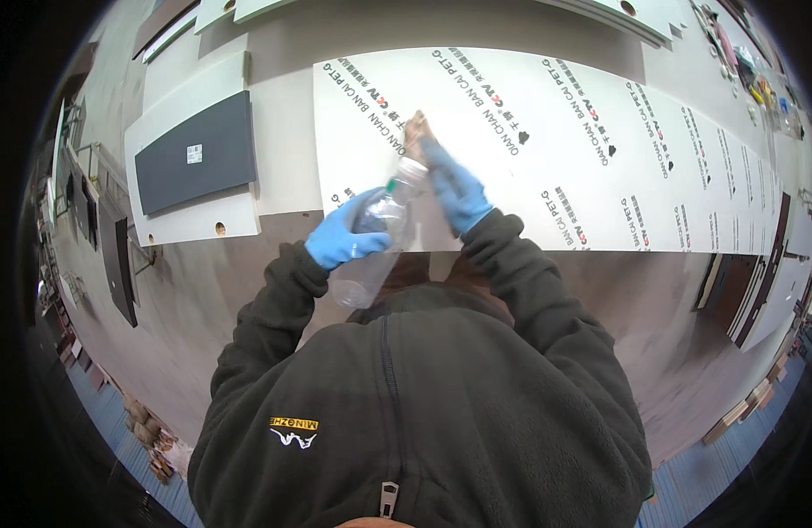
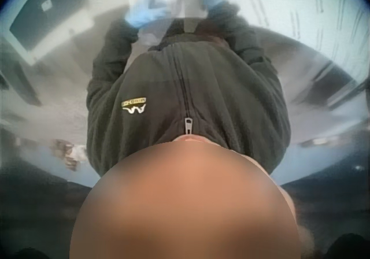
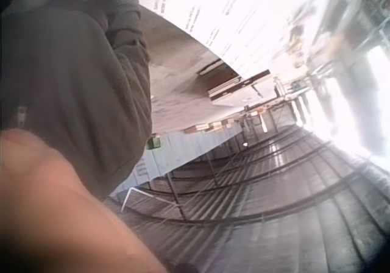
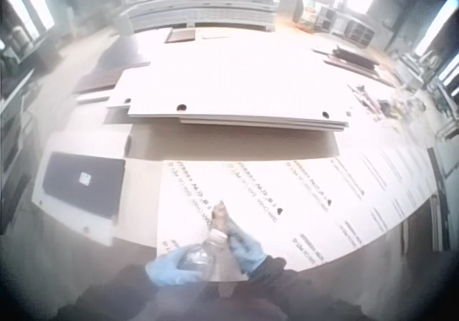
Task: The person wipes a large white panel with a cloth, then picks up a plastic bottle and pours liquid onto the cloth. They continue wiping the panel surface and edges, flip the panel over, and wipe the other side. The person repeats the process on multiple panels, handling them one at a time.
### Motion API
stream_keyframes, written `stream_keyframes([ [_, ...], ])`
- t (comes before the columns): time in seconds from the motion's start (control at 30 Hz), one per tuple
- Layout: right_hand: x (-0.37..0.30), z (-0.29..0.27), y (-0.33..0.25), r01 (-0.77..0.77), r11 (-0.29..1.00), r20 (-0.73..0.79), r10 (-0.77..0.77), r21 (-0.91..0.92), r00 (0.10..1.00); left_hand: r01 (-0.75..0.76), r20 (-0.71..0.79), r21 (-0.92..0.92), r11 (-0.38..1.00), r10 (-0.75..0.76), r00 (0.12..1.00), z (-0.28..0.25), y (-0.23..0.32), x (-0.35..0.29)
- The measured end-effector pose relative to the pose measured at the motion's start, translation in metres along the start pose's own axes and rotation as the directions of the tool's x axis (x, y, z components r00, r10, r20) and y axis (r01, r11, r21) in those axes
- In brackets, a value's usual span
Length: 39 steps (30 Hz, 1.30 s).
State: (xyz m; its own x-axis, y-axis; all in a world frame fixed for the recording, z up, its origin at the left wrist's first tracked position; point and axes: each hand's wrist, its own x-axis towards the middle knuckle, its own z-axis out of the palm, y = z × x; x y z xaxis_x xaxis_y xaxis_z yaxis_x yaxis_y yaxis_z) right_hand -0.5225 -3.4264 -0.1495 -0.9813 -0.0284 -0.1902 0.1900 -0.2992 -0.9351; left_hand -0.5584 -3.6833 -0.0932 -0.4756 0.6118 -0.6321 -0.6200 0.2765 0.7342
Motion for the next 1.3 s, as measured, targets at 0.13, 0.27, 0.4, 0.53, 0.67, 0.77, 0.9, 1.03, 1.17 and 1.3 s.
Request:
stream_keyframes([
  [0.13, 0.001, 0.027, 0.02, 0.689, 0.173, 0.674, -0.144, -0.704, 0.725, -0.098, -0.327, -0.03, 0.995, 0.083, 0.941, -0.055, -0.011, -0.043],
  [0.27, 0.092, 0.054, 0.036, 0.759, 0.206, 0.738, -0.183, -0.617, 0.65, -0.207, -0.547, 0.072, 0.976, 0.212, 0.81, -0.1, -0.017, -0.075],
  [0.4, 0.221, 0.099, 0.055, 0.659, 0.116, 0.6, -0.32, -0.744, 0.733, -0.36, -0.566, 0.106, 0.927, 0.354, 0.744, -0.116, -0.021, -0.083],
  [0.53, 0.182, 0.118, 0.069, 0.631, -0.028, 0.623, -0.196, -0.776, 0.757, -0.438, -0.583, 0.162, 0.884, 0.444, 0.68, -0.13, -0.019, -0.08],
  [0.67, 0.023, 0.125, 0.092, 0.791, 0.358, 0.837, -0.042, -0.496, 0.545, -0.673, -0.653, -0.028, 0.739, 0.496, 0.572, -0.174, 0.003, -0.051],
  [0.77, -0.036, 0.116, 0.107, 0.807, 0.491, 0.883, -0.144, -0.328, 0.447, -0.785, -0.692, -0.424, 0.451, 0.398, 0.602, -0.214, 0.026, -0.014],
  [0.9, 0.004, 0.084, 0.087, 0.73, 0.424, 0.843, 0.222, -0.536, 0.49, -0.838, -0.683, 0.019, 0.545, 0.619, 0.388, -0.246, 0.044, 0.047],
  [1.03, 0.097, 0.038, 0.033, 0.569, 0.08, 0.547, -0.191, -0.819, 0.815, -0.509, -0.608, 0.64, 0.576, 0.785, 0.123, -0.256, 0.038, 0.082],
  [1.17, 0.134, 0.061, 0.038, 0.406, -0.157, 0.434, -0.399, -0.9, 0.808, -0.608, -0.622, 0.603, 0.517, 0.782, 0.049, -0.27, 0.037, 0.112],
  [1.3, 0.044, 0.109, 0.078, 0.62, 0.109, 0.627, 0.042, -0.777, 0.778, -0.549, -0.638, 0.628, 0.552, 0.769, 0.045, -0.262, 0.043, 0.117],
])
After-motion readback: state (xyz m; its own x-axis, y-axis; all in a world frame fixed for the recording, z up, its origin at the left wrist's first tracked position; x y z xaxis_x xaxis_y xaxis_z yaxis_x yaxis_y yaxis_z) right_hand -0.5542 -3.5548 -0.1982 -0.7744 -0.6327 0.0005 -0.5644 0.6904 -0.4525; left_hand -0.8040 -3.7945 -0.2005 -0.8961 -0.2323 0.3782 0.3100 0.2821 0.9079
